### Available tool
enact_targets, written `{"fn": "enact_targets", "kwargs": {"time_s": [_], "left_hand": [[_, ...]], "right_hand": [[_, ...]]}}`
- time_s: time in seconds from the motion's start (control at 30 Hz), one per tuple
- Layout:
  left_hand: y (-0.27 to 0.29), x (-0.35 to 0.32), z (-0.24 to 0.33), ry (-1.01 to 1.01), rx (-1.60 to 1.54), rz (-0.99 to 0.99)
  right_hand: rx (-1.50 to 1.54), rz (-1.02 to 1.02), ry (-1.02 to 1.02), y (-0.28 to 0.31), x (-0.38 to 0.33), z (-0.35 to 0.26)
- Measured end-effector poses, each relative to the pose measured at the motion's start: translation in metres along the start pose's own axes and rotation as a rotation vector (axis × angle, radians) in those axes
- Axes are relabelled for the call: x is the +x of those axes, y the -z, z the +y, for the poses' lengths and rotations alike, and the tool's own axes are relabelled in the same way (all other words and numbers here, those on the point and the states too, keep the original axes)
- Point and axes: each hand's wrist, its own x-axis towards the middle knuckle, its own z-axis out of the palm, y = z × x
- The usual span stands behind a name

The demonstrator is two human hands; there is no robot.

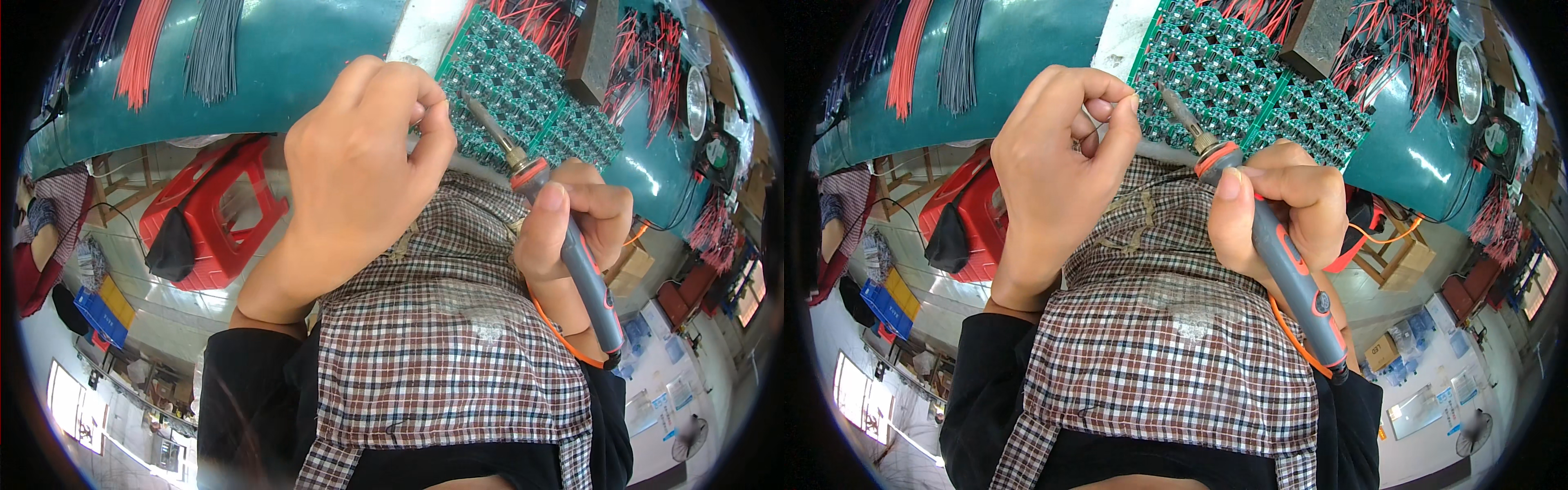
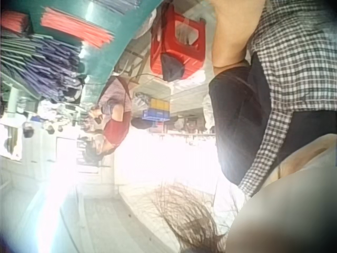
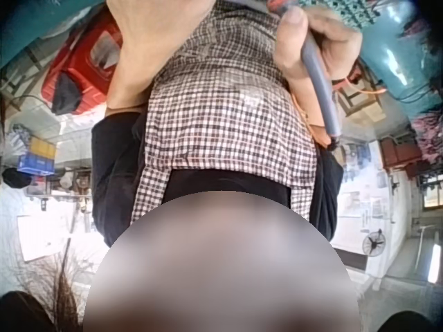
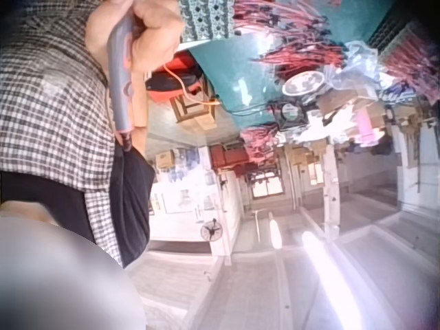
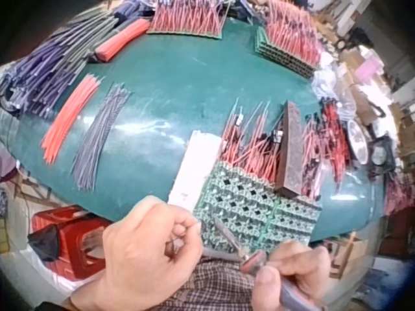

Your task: The person solders components onto a green circuit board at a work station using a soldering iron and soldering wire.

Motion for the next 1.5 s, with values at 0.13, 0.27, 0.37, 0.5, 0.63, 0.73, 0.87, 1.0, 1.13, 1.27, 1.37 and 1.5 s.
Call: {"fn": "enact_targets", "kwargs": {"time_s": [0.13,0.27,0.37,0.5,0.63,0.73,0.87,1.0,1.13,1.27,1.37,1.5], "left_hand": [[0.001,0.0,0.0,-0.011,0.059,-0.024],[0.001,0.0,0.0,0.008,0.067,-0.041],[-0.002,-0.001,-0.001,-0.011,0.025,-0.023],[0.0,0.001,0.001,-0.027,0.014,-0.021],[0.0,0.001,0.002,-0.013,-0.012,-0.004],[-0.003,0.001,-0.001,-0.044,0.004,-0.002],[-0.005,0.001,-0.001,-0.029,0.027,-0.008],[-0.005,0.001,0.0,-0.037,0.051,-0.021],[-0.005,0.001,0.0,-0.046,0.047,-0.025],[-0.002,0.001,0.001,-0.054,0.044,-0.023],[0.0,-0.001,0.004,-0.018,0.034,-0.026],[-0.003,-0.004,0.003,-0.056,0.061,-0.032]], "right_hand": [[-0.014,-0.024,-0.008,0.0,0.001,-0.001],[-0.006,-0.017,-0.006,-0.001,0.001,-0.001],[-0.003,-0.019,-0.007,-0.001,0.001,0.0],[-0.019,-0.018,-0.009,0.001,0.0,-0.003],[0.002,0.005,-0.047,0.002,0.0,-0.008],[0.002,-0.011,-0.102,0.003,0.0,-0.008],[-0.052,-0.026,-0.164,-0.001,0.003,-0.014],[0.019,-0.065,-0.141,0.005,0.002,-0.008],[0.01,-0.053,-0.137,0.004,0.002,-0.008],[-0.076,0.014,-0.102,0.001,0.001,-0.012],[-0.059,0.029,-0.126,0.005,-0.001,-0.016],[-0.122,0.032,-0.132,0.008,-0.004,-0.016]]}}
